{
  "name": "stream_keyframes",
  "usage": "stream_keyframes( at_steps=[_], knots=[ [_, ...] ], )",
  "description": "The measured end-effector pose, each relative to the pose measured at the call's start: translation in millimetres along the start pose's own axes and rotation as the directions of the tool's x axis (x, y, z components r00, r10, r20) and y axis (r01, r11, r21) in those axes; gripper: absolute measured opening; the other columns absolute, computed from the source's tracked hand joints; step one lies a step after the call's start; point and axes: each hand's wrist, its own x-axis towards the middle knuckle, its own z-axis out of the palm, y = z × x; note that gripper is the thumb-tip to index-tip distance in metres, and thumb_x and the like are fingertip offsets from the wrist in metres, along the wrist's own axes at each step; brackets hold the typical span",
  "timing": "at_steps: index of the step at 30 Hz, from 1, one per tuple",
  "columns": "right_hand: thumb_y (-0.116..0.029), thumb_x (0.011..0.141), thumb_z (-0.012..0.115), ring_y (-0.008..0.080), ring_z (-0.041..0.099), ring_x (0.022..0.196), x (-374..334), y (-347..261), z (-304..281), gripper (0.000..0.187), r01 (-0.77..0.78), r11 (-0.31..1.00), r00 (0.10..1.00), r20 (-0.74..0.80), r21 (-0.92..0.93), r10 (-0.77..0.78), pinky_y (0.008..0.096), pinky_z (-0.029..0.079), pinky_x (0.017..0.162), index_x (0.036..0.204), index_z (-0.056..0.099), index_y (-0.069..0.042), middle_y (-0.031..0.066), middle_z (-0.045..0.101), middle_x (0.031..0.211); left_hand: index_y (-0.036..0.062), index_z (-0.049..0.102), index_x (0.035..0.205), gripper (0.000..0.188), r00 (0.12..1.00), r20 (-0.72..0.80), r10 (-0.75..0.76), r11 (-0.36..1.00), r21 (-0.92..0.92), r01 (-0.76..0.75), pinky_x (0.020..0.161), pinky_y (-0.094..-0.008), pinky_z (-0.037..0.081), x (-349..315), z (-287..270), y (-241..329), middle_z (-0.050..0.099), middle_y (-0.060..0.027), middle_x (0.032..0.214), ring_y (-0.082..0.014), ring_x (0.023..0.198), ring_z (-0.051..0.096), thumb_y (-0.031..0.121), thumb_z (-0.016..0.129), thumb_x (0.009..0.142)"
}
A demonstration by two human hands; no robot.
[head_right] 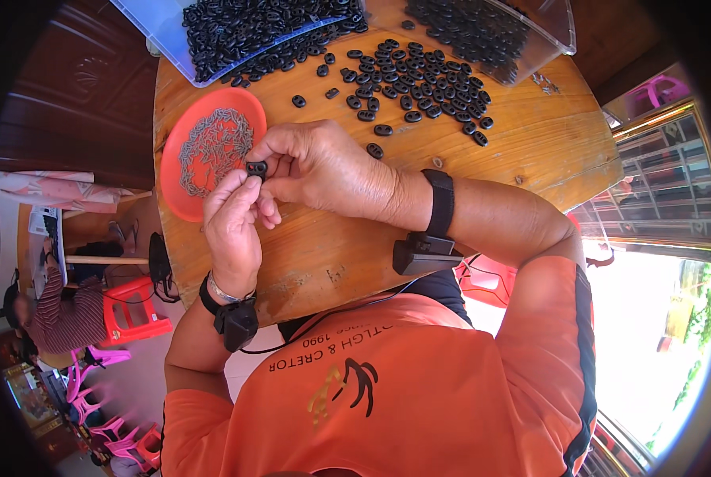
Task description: Sorting and inspecting small black rubber or plastic components into a red bowl on a wooden table.
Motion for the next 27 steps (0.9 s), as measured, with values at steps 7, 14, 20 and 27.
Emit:
stream_keyframes(
  at_steps=[7,14,20,27],
  knots=[
    [-0.003,0.078,0.072,0.0095,0.066,0.075,4,-10,-9,0.024,0.080,0.920,0.996,0.007,-0.384,-0.084,0.0229,0.053,0.064,0.101,0.063,0.000,0.0059,0.065,0.084,0.0021,0.057,0.078,0.024,1.000,0.014,-0.025,1.000,-0.005,0.025,0.050,-0.0199,0.040,9,5,2,0.058,-0.0033,0.065,-0.0088,0.055,0.053,0.021,0.051,0.092],
    [-0.007,0.073,0.067,0.0282,0.062,0.073,-3,-36,-31,0.022,0.323,0.775,0.943,0.109,-0.543,-0.316,0.0355,0.051,0.067,0.094,0.064,-0.005,0.0102,0.061,0.078,0.0009,0.057,0.087,0.028,0.994,0.106,-0.013,1.000,0.007,0.012,0.052,-0.0213,0.042,10,26,12,0.060,-0.0055,0.070,-0.0106,0.058,0.055,0.024,0.045,0.095],
    [-0.014,0.072,0.064,0.0255,0.060,0.072,-20,-66,-69,0.023,0.357,0.592,0.927,0.194,-0.723,-0.322,0.0336,0.050,0.065,0.091,0.059,-0.005,0.0080,0.056,0.077,-0.0027,0.055,0.100,0.027,0.996,0.064,-0.056,0.998,-0.030,0.058,0.052,-0.0233,0.044,8,79,41,0.060,-0.0086,0.073,-0.0145,0.058,0.057,0.018,0.038,0.095],
    [-0.018,0.064,0.065,0.0247,0.060,0.074,-37,-81,-79,0.023,0.353,0.429,0.915,0.212,-0.832,-0.343,0.0332,0.051,0.065,0.078,0.056,-0.002,0.0104,0.057,0.078,0.0044,0.058,0.089,0.025,0.998,0.032,-0.059,0.995,-0.073,0.062,0.052,-0.0202,0.043,1,109,46,0.059,-0.0023,0.069,-0.0092,0.057,0.056,0.022,0.042,0.096]
  ],
)
